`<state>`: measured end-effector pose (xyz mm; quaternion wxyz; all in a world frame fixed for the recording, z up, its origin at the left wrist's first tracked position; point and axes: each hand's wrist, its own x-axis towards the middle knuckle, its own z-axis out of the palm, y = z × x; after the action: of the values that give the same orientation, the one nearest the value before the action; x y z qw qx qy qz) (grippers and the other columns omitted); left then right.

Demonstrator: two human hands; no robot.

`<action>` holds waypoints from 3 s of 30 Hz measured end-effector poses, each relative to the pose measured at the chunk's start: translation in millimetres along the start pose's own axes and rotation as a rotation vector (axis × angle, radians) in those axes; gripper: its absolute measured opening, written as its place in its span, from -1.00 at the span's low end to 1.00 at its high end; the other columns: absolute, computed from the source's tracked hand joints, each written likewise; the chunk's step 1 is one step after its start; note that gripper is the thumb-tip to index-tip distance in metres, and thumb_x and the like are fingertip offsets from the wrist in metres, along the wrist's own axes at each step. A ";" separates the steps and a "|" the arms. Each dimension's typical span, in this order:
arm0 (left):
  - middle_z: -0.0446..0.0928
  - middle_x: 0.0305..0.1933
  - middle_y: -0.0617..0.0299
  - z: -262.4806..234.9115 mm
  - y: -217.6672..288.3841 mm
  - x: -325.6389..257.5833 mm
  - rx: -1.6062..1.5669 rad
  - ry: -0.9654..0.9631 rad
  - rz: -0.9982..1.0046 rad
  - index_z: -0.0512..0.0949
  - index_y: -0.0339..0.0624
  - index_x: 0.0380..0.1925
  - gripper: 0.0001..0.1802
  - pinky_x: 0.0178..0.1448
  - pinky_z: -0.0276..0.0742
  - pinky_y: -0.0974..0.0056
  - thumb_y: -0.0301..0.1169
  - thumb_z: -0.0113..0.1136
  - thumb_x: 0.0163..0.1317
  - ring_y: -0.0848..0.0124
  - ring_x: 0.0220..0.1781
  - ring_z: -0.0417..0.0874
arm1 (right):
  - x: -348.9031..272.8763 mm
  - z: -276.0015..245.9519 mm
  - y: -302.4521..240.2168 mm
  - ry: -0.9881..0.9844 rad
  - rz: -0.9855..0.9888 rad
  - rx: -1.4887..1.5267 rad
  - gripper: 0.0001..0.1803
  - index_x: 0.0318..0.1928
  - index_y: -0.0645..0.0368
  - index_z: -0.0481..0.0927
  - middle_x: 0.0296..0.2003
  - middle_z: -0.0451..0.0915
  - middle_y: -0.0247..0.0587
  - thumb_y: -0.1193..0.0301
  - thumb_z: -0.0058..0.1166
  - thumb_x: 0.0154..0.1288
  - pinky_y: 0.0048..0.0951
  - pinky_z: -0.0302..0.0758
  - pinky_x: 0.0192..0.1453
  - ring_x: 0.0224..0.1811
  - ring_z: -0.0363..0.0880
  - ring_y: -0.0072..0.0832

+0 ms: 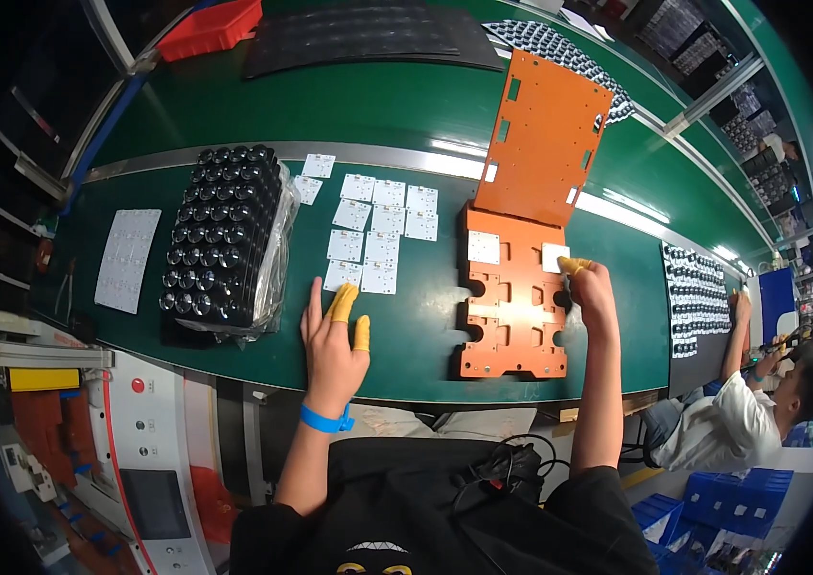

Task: Assemble small LED components into a fixture template on a production line.

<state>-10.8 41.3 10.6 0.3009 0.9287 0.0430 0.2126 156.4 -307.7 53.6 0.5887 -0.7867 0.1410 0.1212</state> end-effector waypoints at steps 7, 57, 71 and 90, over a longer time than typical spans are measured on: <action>0.52 0.01 -0.10 4.8 0.2 -1.9 -0.048 0.042 -0.088 0.47 -0.40 0.03 -0.58 0.34 0.23 -0.03 -0.56 0.21 0.13 -0.03 0.30 0.33 | -4.8 8.7 -1.3 0.012 -0.010 -0.093 -0.75 -0.43 0.21 0.56 -0.64 0.38 -0.54 0.30 0.17 0.31 -0.60 0.12 -0.61 -0.67 0.26 -0.75; 0.61 -0.19 -0.03 10.0 -17.6 -7.5 -0.656 0.396 -0.353 0.40 -0.43 0.04 -0.65 -0.09 0.58 0.27 -0.53 0.16 0.29 0.29 -0.17 0.69 | -106.0 228.9 -49.4 -0.392 -1.162 -0.567 -0.53 0.01 0.41 0.54 -0.03 0.52 0.10 0.75 0.08 -0.02 -0.22 0.52 0.05 0.01 0.52 -0.01; 0.49 -0.47 -0.05 9.8 -21.0 -22.2 -0.472 0.355 -0.214 0.49 -0.27 -0.37 -0.82 -0.38 0.43 0.14 -0.42 0.23 0.09 -0.01 -0.43 0.54 | -125.6 307.4 -120.7 -0.402 -1.414 -0.422 -0.68 -0.05 0.31 0.57 -0.36 0.42 -0.08 0.49 0.19 0.18 -0.19 0.48 -0.33 -0.37 0.50 -0.13; 0.63 -0.16 0.10 11.5 4.9 1.1 -1.038 0.258 -0.503 0.48 -0.44 -0.02 -0.75 -0.17 0.65 0.36 -0.56 0.11 0.33 0.40 -0.20 0.68 | -84.7 180.9 -33.4 -0.616 -0.458 -0.005 -0.62 0.13 0.37 0.46 -0.12 0.54 -0.26 0.63 0.10 0.30 -0.54 0.46 0.10 -0.05 0.53 -0.56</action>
<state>-5.2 31.3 5.5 0.7493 0.5880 0.1887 0.2392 85.3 -118.3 63.3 0.6135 -0.7259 -0.2221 0.2175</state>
